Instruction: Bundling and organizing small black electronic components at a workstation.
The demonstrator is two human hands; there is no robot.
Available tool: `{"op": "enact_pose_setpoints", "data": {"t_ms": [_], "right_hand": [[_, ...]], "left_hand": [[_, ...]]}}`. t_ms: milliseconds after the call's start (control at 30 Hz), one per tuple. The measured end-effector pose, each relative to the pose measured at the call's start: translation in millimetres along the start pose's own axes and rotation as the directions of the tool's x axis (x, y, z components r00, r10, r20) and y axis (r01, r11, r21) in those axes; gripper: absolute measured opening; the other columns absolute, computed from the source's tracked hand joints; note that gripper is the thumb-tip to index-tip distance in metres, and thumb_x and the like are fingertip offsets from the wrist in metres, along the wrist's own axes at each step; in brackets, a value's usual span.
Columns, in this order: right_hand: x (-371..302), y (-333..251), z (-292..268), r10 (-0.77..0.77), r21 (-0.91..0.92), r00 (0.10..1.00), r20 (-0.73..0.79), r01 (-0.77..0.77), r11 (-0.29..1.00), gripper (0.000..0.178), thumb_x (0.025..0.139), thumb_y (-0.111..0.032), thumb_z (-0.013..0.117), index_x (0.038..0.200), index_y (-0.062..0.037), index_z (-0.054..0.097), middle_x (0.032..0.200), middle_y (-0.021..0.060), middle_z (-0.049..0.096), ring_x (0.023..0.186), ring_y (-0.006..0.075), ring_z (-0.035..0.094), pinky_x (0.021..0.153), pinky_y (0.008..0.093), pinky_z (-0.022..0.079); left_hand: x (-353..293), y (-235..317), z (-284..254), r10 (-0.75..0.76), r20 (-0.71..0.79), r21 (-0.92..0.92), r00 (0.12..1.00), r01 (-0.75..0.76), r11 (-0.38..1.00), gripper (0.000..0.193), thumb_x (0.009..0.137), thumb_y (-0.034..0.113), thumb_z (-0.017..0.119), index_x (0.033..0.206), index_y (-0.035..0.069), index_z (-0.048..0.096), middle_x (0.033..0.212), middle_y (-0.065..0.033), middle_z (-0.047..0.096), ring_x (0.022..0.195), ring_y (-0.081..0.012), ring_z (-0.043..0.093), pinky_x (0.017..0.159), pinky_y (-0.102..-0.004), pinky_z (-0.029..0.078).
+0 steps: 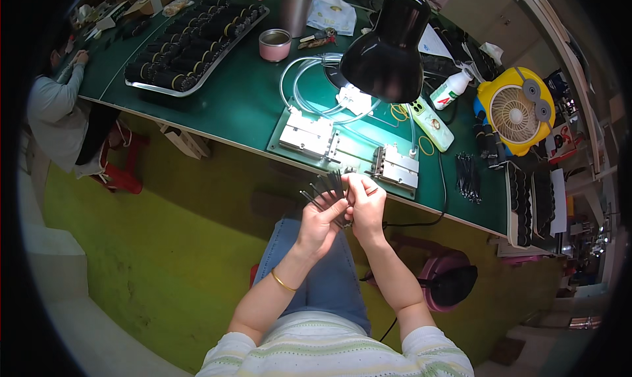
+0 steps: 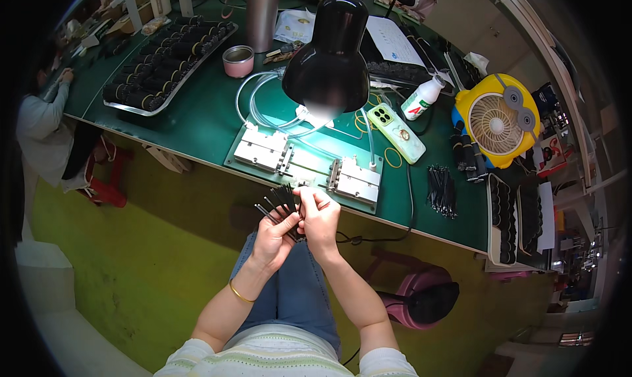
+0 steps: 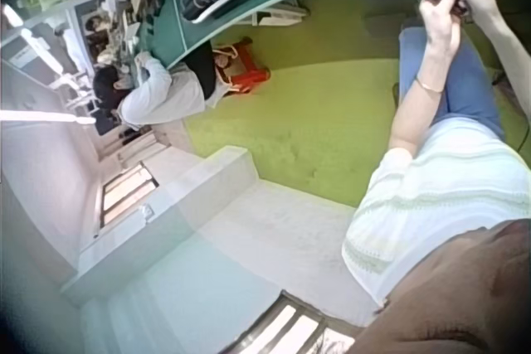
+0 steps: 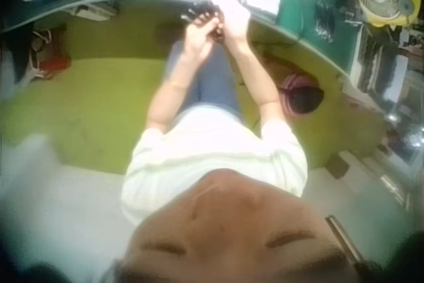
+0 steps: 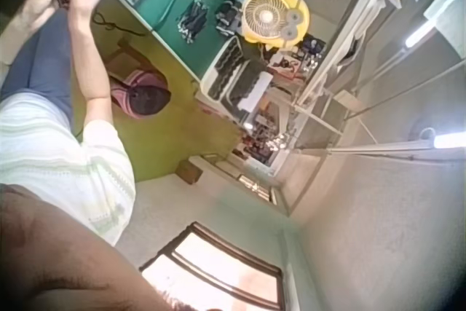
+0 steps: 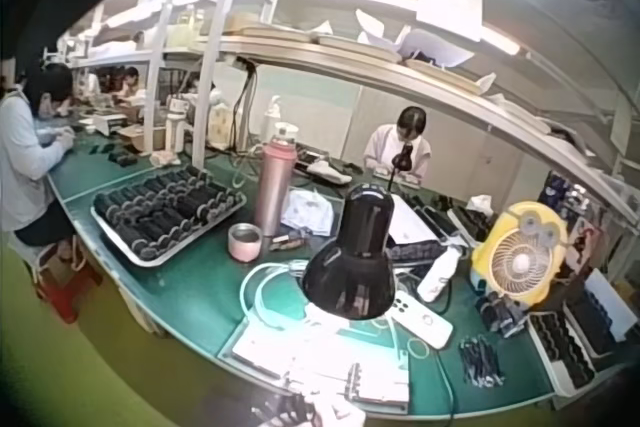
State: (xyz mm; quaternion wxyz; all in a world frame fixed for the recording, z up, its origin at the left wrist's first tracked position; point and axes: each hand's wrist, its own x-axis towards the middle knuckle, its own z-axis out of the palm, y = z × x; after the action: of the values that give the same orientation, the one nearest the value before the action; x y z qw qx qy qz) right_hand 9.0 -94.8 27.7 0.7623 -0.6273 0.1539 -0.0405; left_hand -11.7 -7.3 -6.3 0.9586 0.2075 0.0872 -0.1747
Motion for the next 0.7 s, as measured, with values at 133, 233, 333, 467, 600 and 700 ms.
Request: {"op": "enact_pose_setpoints", "data": {"t_ms": [133, 233, 333, 467, 600, 700], "right_hand": [[1, -1, -2, 0.015, 0.021, 1.000, -0.003, -0.015, 1.000, 0.017, 0.084, -0.014, 0.053, 0.079, -0.0012, 0.062, 0.052, -0.0048, 0.046, 0.037, -0.0003, 0.033, 0.033, 0.0148, 0.025], [2, 0, -3, -0.001, 0.002, 1.000, 0.013, 0.001, 1.000, 0.018, 0.084, -0.015, 0.053, 0.078, -0.0013, 0.062, 0.052, -0.0044, 0.048, 0.038, -0.0004, 0.036, 0.034, 0.0145, 0.027], [1, 2, -2, -0.009, -0.020, 1.000, -0.002, 0.009, 1.000, 0.017, 0.084, -0.015, 0.055, 0.076, -0.0012, 0.061, 0.052, -0.0035, 0.048, 0.038, 0.0001, 0.037, 0.033, 0.0151, 0.028], [-4, -2, -1, -0.077, -0.082, 0.997, 0.032, 0.080, 0.993, 0.017, 0.083, -0.015, 0.057, 0.075, -0.0007, 0.060, 0.051, -0.0031, 0.048, 0.037, 0.0005, 0.037, 0.033, 0.0159, 0.029], [-8, -5, 0, -0.113, -0.116, 0.993, 0.045, 0.118, 0.986, 0.017, 0.083, -0.014, 0.058, 0.075, -0.0001, 0.060, 0.051, -0.0031, 0.048, 0.036, 0.0006, 0.037, 0.032, 0.0163, 0.029], [-7, -3, -1, -0.139, -0.124, 0.989, 0.045, 0.144, 0.982, 0.017, 0.084, -0.014, 0.056, 0.076, 0.0002, 0.060, 0.051, -0.0031, 0.049, 0.036, 0.0005, 0.037, 0.032, 0.0161, 0.029]], "left_hand": [[0, 2, 2, -0.016, -0.007, 0.032, 1.000, 0.016, 0.999, 0.008, 0.081, -0.001, 0.055, 0.088, 0.002, 0.057, 0.080, -0.0055, 0.059, 0.069, -0.0133, 0.057, 0.065, -0.0248, 0.048], [0, 4, 3, -0.024, 0.014, 0.048, 1.000, 0.023, 0.999, 0.008, 0.081, 0.000, 0.055, 0.088, 0.001, 0.057, 0.080, -0.0061, 0.059, 0.069, -0.0133, 0.057, 0.067, -0.0249, 0.048], [-3, 11, 5, -0.058, 0.001, 0.081, 0.998, 0.058, 0.995, 0.007, 0.081, 0.000, 0.054, 0.087, 0.000, 0.057, 0.079, -0.0063, 0.059, 0.068, -0.0131, 0.057, 0.065, -0.0247, 0.048], [-6, 12, 4, -0.065, 0.014, 0.114, 0.998, 0.063, 0.992, 0.005, 0.082, 0.001, 0.053, 0.086, 0.000, 0.057, 0.077, -0.0062, 0.058, 0.067, -0.0136, 0.055, 0.064, -0.0253, 0.047], [-7, 11, 4, -0.035, 0.013, 0.131, 0.999, 0.033, 0.991, 0.004, 0.082, 0.001, 0.054, 0.084, 0.000, 0.057, 0.075, -0.0060, 0.058, 0.064, -0.0131, 0.054, 0.061, -0.0244, 0.046], [-6, 8, 2, -0.028, 0.003, 0.118, 1.000, 0.028, 0.993, 0.003, 0.081, 0.000, 0.055, 0.083, 0.000, 0.057, 0.075, -0.0060, 0.058, 0.064, -0.0129, 0.054, 0.060, -0.0237, 0.046]]}}
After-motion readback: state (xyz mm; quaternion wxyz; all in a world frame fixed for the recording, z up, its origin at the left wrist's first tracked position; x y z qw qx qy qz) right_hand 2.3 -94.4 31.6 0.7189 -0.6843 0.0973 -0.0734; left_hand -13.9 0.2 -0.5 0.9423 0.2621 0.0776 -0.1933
